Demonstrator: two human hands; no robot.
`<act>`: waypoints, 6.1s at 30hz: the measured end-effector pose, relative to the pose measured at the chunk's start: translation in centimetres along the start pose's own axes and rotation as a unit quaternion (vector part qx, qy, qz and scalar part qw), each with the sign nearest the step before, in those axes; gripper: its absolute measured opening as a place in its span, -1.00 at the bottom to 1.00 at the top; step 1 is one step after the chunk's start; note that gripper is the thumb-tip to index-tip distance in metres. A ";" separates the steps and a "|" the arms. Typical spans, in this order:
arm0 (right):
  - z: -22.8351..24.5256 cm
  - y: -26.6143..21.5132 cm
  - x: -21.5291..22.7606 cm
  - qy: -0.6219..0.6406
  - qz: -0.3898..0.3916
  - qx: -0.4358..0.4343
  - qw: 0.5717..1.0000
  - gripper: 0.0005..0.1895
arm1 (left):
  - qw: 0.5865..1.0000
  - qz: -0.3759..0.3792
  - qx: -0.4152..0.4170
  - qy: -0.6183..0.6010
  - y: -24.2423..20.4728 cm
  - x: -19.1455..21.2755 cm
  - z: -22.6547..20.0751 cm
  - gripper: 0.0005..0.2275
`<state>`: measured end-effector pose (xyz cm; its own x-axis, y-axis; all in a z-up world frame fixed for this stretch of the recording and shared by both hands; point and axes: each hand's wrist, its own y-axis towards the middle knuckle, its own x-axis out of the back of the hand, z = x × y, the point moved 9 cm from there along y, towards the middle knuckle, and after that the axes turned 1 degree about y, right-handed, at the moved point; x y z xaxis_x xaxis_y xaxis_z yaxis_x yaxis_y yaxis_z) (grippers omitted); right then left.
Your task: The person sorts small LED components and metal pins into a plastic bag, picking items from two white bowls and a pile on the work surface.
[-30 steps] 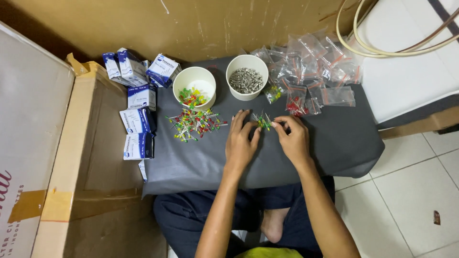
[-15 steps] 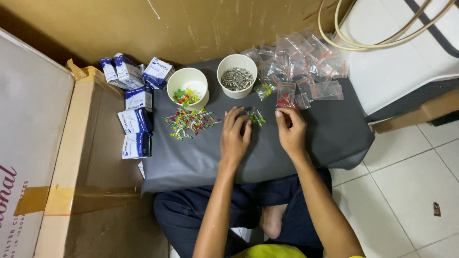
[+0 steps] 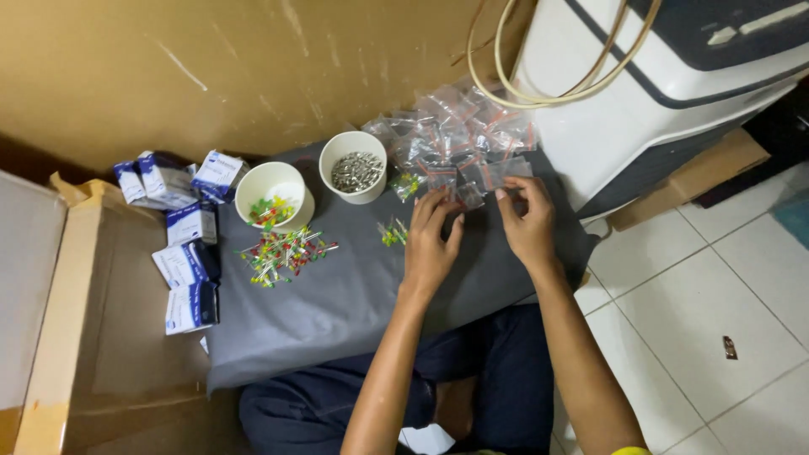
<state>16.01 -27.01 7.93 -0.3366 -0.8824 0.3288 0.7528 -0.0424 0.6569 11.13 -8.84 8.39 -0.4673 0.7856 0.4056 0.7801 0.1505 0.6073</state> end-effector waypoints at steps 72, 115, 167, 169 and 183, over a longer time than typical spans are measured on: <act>2.3 -3.3 -16.6 0.113 0.216 0.053 0.968 -0.93 | 0.920 -0.157 0.190 -0.305 -2.5 7.7 15.8 -0.80; 2.1 -3.9 -15.9 0.190 0.216 0.088 0.954 -0.94 | 0.986 -0.139 0.031 -0.085 -2.8 10.7 10.0 -0.89; 6.4 -3.3 -11.9 0.209 0.055 0.200 0.956 -0.89 | 0.993 -0.047 -0.007 -0.105 -2.4 8.8 8.5 -0.87; 6.4 -3.4 -11.8 0.210 0.048 0.199 0.956 -0.89 | 0.993 -0.048 -0.005 -0.105 -2.5 9.0 8.5 -0.87; 5.9 -3.8 -13.4 0.198 0.108 0.179 0.958 -0.89 | 0.992 -0.064 -0.003 -0.111 -2.6 8.9 9.0 -0.89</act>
<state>14.31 -12.24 5.07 0.0993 -0.9641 0.2464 0.5154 0.2616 0.8161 8.71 3.10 4.30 -0.4587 0.8731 0.1654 0.7173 0.2540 0.6488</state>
